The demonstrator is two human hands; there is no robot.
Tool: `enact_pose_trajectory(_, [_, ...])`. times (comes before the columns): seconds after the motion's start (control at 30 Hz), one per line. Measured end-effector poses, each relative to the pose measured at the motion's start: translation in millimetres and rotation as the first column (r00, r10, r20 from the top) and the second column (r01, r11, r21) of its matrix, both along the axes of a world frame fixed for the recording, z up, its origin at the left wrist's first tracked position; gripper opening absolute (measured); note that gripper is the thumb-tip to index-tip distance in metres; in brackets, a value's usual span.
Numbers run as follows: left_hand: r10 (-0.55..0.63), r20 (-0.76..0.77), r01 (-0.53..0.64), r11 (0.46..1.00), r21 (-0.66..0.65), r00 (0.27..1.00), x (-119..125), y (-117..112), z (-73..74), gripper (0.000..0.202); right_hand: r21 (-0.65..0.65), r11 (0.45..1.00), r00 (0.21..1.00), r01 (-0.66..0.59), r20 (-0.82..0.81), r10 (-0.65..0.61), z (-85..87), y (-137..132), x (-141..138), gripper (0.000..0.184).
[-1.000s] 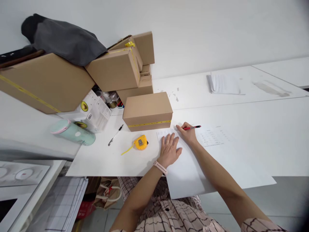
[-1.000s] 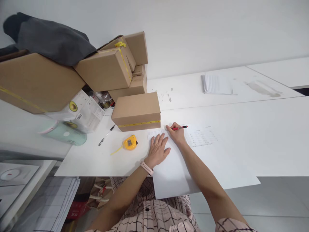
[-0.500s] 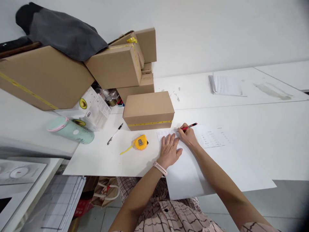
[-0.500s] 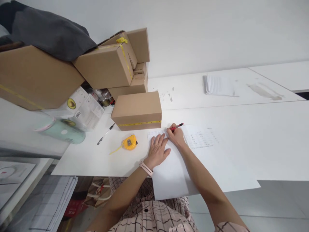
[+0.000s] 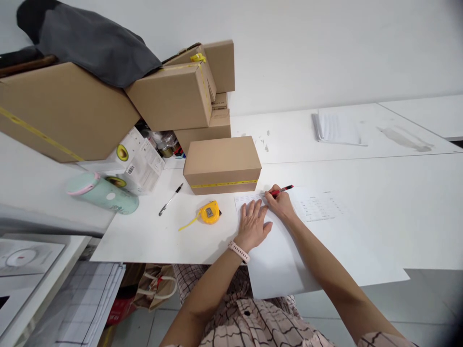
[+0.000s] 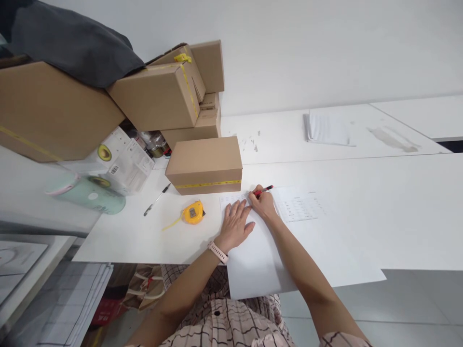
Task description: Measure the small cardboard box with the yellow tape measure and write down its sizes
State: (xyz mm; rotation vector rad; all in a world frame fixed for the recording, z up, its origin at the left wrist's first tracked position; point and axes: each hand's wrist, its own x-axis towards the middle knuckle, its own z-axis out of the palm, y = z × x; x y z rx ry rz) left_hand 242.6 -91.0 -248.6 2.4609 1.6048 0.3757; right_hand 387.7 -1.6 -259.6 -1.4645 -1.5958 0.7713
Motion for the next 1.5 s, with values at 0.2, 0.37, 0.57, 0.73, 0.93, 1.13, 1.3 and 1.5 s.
enact_pose_trajectory(0.2, [0.001, -0.003, -0.001, 1.0, 0.009, 1.0, 0.0, 0.6, -1.8, 0.053, 0.005, 1.0, 0.999, 0.004, 0.035, -0.004, 1.2, -0.1, -0.8, 0.019])
enact_pose_trajectory(0.37, [0.001, 0.003, -0.001, 1.0, 0.016, 1.0, 0.0, 0.1, -2.3, 0.052, 0.009, 1.0, 0.999, 0.015, 0.028, -0.015, 2.5, -0.8, -0.6, 0.019])
enact_pose_trajectory(0.57, [-0.001, 0.004, 0.001, 1.0, 0.022, 1.0, -0.5, -0.3, -2.7, 0.052, -0.012, 1.0, 1.0, 0.024, 0.019, -0.023, 2.7, -0.5, -0.4, 0.017])
enact_pose_trajectory(0.73, [-0.002, 0.0, 0.002, 1.0, 0.027, 1.0, -0.8, -0.2, -2.8, 0.052, -0.01, 1.0, 1.0, 0.026, 0.013, -0.025, 2.2, -0.3, -0.7, 0.018])
enact_pose_trajectory(0.93, [-0.004, -0.009, 0.004, 1.0, 0.014, 1.0, -0.9, 0.2, -1.8, 0.053, -0.009, 1.0, 1.0, 0.03, 0.004, -0.03, 0.4, 0.5, -0.7, 0.018])
enact_pose_trajectory(1.13, [-0.005, -0.009, 0.005, 1.0, 0.005, 1.0, -0.8, -0.4, -1.0, 0.053, -0.003, 0.998, 0.998, 0.059, -0.007, -0.059, 0.5, 0.0, 0.2, 0.019])
enact_pose_trajectory(1.3, [-0.002, 0.003, 0.002, 1.0, 0.011, 1.0, -0.8, -0.3, -0.6, 0.052, -0.008, 0.999, 0.999, 0.047, 0.024, -0.047, 2.5, -0.1, 0.3, 0.019])
enact_pose_trajectory(1.5, [-0.003, 0.008, 0.003, 1.0, 0.014, 1.0, -0.7, -0.4, -1.1, 0.052, -0.017, 0.999, 0.999, 0.049, 0.009, -0.049, 4.2, -0.9, 0.7, 0.016])
